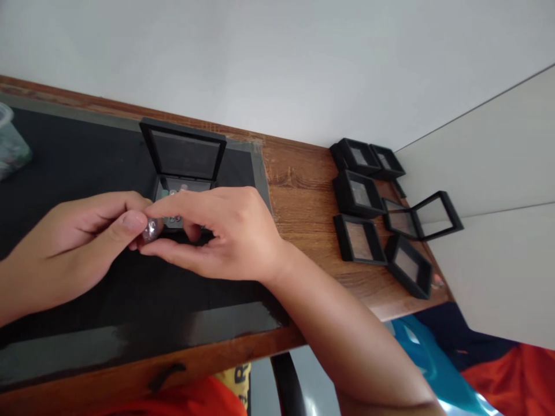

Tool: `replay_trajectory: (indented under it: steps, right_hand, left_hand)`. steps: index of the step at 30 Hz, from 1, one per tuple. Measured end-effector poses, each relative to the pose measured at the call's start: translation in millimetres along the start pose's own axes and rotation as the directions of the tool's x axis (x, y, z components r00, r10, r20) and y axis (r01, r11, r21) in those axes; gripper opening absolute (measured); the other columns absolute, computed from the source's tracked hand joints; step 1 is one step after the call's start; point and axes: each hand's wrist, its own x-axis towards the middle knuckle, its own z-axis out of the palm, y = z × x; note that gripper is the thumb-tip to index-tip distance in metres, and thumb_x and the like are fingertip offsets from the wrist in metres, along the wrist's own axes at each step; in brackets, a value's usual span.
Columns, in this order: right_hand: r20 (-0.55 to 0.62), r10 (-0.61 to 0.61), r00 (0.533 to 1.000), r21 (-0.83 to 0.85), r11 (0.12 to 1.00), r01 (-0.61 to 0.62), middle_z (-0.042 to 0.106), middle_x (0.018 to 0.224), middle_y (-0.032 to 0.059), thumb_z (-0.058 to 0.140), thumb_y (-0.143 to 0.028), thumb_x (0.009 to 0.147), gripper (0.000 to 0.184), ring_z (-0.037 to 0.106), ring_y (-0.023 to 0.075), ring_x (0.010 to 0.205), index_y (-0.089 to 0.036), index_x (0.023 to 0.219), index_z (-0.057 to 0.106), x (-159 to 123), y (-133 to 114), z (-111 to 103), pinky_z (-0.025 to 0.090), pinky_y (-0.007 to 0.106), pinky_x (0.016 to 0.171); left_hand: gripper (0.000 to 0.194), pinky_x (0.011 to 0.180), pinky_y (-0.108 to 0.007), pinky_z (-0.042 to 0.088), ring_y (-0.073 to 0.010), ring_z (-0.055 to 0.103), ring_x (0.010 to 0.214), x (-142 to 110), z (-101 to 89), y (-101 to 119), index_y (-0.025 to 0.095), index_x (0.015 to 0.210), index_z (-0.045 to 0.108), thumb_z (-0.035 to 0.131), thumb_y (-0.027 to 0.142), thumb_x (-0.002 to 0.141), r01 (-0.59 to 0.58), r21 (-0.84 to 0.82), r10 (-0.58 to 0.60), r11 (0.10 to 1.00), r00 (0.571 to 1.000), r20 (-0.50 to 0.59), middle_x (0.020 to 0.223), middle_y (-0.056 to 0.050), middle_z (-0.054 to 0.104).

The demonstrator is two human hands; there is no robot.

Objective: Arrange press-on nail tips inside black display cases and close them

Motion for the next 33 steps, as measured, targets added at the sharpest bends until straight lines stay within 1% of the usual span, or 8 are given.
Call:
replay_trajectory:
  steps: [4, 9, 16, 19, 21, 25, 29, 33]
  right_hand:
    - [-0.055, -0.049, 0.997, 0.055, 0.997, 0.052, 0.069, 0.064, -0.0107, 0.097, -0.032, 0.087, 0.027, 0.064, 0.0048, 0.056, -0.021, 0.108, 0.084, 2, -1, -1, 0.051, 0.019, 0.060]
    - [-0.052, -0.078, 0.996, 0.081, 0.993, 0.082, 0.070, 0.066, -0.0115, 0.097, -0.026, 0.087, 0.029, 0.063, 0.0033, 0.055, -0.018, 0.111, 0.083, 2, 2, 0, 0.051, 0.017, 0.061]
    - [-0.012, 0.035, 0.999, 0.132, 0.991, -0.033, 0.061, 0.063, -0.0115, 0.091, -0.022, 0.091, 0.024, 0.053, 0.0040, 0.051, -0.016, 0.112, 0.081, 2, -3, -3, 0.049, 0.018, 0.056]
    - [0.021, 0.086, 0.996, 0.117, 0.989, -0.088, 0.063, 0.063, -0.0096, 0.092, -0.024, 0.089, 0.025, 0.052, 0.0057, 0.051, -0.018, 0.111, 0.082, 3, -4, -10, 0.051, 0.021, 0.057]
    - [0.008, 0.123, 0.992, 0.062, 0.990, -0.123, 0.065, 0.064, -0.0085, 0.093, -0.025, 0.087, 0.024, 0.052, 0.0066, 0.052, -0.019, 0.107, 0.082, 5, -2, -15, 0.052, 0.023, 0.059]
    - [-0.045, 0.216, 0.975, 0.027, 0.976, -0.215, 0.061, 0.064, -0.0092, 0.095, -0.030, 0.086, 0.024, 0.051, 0.0068, 0.055, -0.019, 0.100, 0.079, 8, 6, -23, 0.048, 0.025, 0.062]
    - [0.200, 0.399, 0.895, -0.006, 0.914, -0.406, 0.058, 0.061, -0.0107, 0.092, -0.023, 0.083, 0.021, 0.049, 0.0064, 0.053, -0.018, 0.094, 0.075, 13, 9, -28, 0.039, 0.025, 0.060]
    - [0.364, 0.514, 0.776, -0.099, 0.850, -0.517, 0.058, 0.059, -0.0117, 0.090, -0.017, 0.081, 0.020, 0.047, 0.0060, 0.051, -0.017, 0.096, 0.077, 18, 10, -26, 0.035, 0.025, 0.060]
  left_hand:
    - [0.042, 0.061, -0.016, 0.048, -0.0077, 0.058, 0.065, -6, 3.5, 4, 0.023, 0.074, 0.064, 0.051, 0.040, 0.110, 0.093, -0.058, -0.096, 0.994, 0.994, -0.053, 0.069, 0.005, 0.063]
    - [0.043, 0.058, -0.017, 0.048, -0.0088, 0.058, 0.061, -2, 0.4, 3, 0.024, 0.073, 0.063, 0.048, 0.039, 0.109, 0.051, -0.086, -0.050, 0.995, 0.999, 0.017, 0.067, 0.004, 0.062]
    - [0.038, 0.053, -0.018, 0.042, -0.0092, 0.051, 0.059, 2, 0.0, 1, 0.025, 0.076, 0.065, 0.052, 0.038, 0.109, 0.041, -0.135, -0.039, 0.990, 0.999, 0.017, 0.066, 0.004, 0.058]
    - [0.044, 0.053, -0.019, 0.042, -0.0094, 0.049, 0.059, 2, 1.5, 1, 0.025, 0.082, 0.069, 0.053, 0.055, 0.110, 0.119, -0.235, -0.132, 0.965, 0.990, -0.040, 0.068, 0.003, 0.059]
    - [0.056, 0.051, -0.020, 0.039, -0.0090, 0.041, 0.056, 2, 0.3, 0, 0.023, 0.075, 0.064, 0.048, 0.063, 0.111, 0.126, -0.257, -0.160, 0.958, 0.981, -0.114, 0.064, 0.003, 0.051]
    - [0.068, 0.053, -0.023, 0.037, -0.0093, 0.028, 0.053, 2, -6.9, 0, 0.020, 0.062, 0.050, 0.034, 0.059, 0.116, 0.064, -0.120, -0.088, 0.991, 0.974, -0.207, 0.058, 0.003, 0.040]
    - [0.066, 0.055, -0.025, 0.039, -0.0091, 0.032, 0.053, 3, -10.8, 1, 0.020, 0.061, 0.049, 0.033, 0.053, 0.116, 0.045, 0.005, -0.043, 0.999, 0.975, -0.218, 0.058, 0.002, 0.042]
    - [0.061, 0.052, -0.024, 0.037, -0.0089, 0.032, 0.051, 7, -9.3, -1, 0.021, 0.061, 0.048, 0.033, 0.043, 0.115, 0.061, -0.071, -0.074, 0.996, 0.978, -0.197, 0.057, 0.002, 0.040]
